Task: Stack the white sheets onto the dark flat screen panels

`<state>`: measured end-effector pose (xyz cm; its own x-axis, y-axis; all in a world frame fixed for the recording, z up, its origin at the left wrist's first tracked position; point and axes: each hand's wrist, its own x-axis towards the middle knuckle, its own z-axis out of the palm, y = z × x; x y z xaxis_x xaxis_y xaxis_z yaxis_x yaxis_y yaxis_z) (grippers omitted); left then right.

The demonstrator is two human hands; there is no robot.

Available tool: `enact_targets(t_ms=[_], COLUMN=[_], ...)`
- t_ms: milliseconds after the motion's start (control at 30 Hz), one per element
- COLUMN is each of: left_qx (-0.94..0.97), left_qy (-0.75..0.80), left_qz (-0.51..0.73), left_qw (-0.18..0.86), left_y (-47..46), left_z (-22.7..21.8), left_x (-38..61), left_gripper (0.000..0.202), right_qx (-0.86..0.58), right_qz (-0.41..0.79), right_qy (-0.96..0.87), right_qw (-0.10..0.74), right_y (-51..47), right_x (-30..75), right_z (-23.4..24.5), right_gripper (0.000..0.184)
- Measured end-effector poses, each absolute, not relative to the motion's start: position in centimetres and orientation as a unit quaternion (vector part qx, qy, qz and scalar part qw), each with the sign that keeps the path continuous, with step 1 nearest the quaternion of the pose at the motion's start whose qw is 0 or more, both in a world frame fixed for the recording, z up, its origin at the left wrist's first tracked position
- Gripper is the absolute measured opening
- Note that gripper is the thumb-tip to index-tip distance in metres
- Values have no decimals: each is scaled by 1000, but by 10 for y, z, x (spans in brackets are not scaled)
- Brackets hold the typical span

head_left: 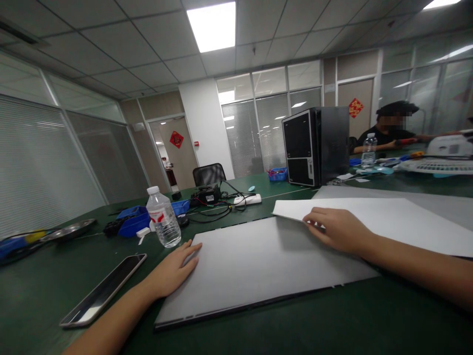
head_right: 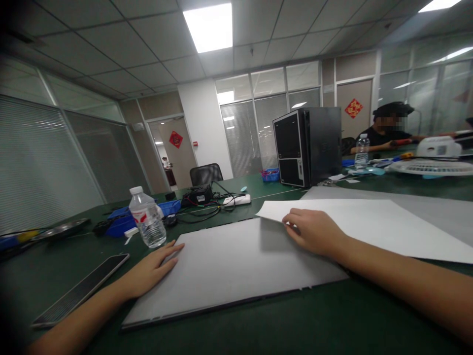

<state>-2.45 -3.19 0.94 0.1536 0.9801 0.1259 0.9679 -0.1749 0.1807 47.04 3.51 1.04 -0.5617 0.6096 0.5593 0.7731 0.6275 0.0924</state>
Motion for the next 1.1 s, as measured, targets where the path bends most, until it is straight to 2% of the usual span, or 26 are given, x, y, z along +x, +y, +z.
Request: enact_targets(t_ms=[200, 267, 400, 467, 667, 867, 1100], left_qx=[762, 765, 769, 767, 765, 760, 759], left_qy=[640, 636, 633, 635, 638, 646, 646], left_qz=[93, 96, 94, 91, 87, 68, 78], left_qw=[25, 23, 19, 18, 17, 20, 19], left_y=[-30, -28, -28, -29, -33, -36, -34], left_z=[7, 5, 3, 5, 10, 15, 12], left_x=[-27, -29, -30, -29, -24, -18, -22], left_gripper=[68, 68, 67, 67, 66, 67, 67], right_qx=[-249, -235, -316, -379, -571, -565, -502], right_qz=[-116, -99, -71, -60, 3, 24, 48], right_qy=[-949, -955, -922, -897, -811, -818, -859], right_qw=[152, 151, 212, 217, 127, 104, 91], right_y=[20, 26, 51, 69, 113, 117, 71], right_x=[454, 458, 485, 505, 564, 560, 499], right_z=[16, 15, 11, 5, -28, -42, -23], right_gripper=[34, 36, 48, 55, 88, 86, 86])
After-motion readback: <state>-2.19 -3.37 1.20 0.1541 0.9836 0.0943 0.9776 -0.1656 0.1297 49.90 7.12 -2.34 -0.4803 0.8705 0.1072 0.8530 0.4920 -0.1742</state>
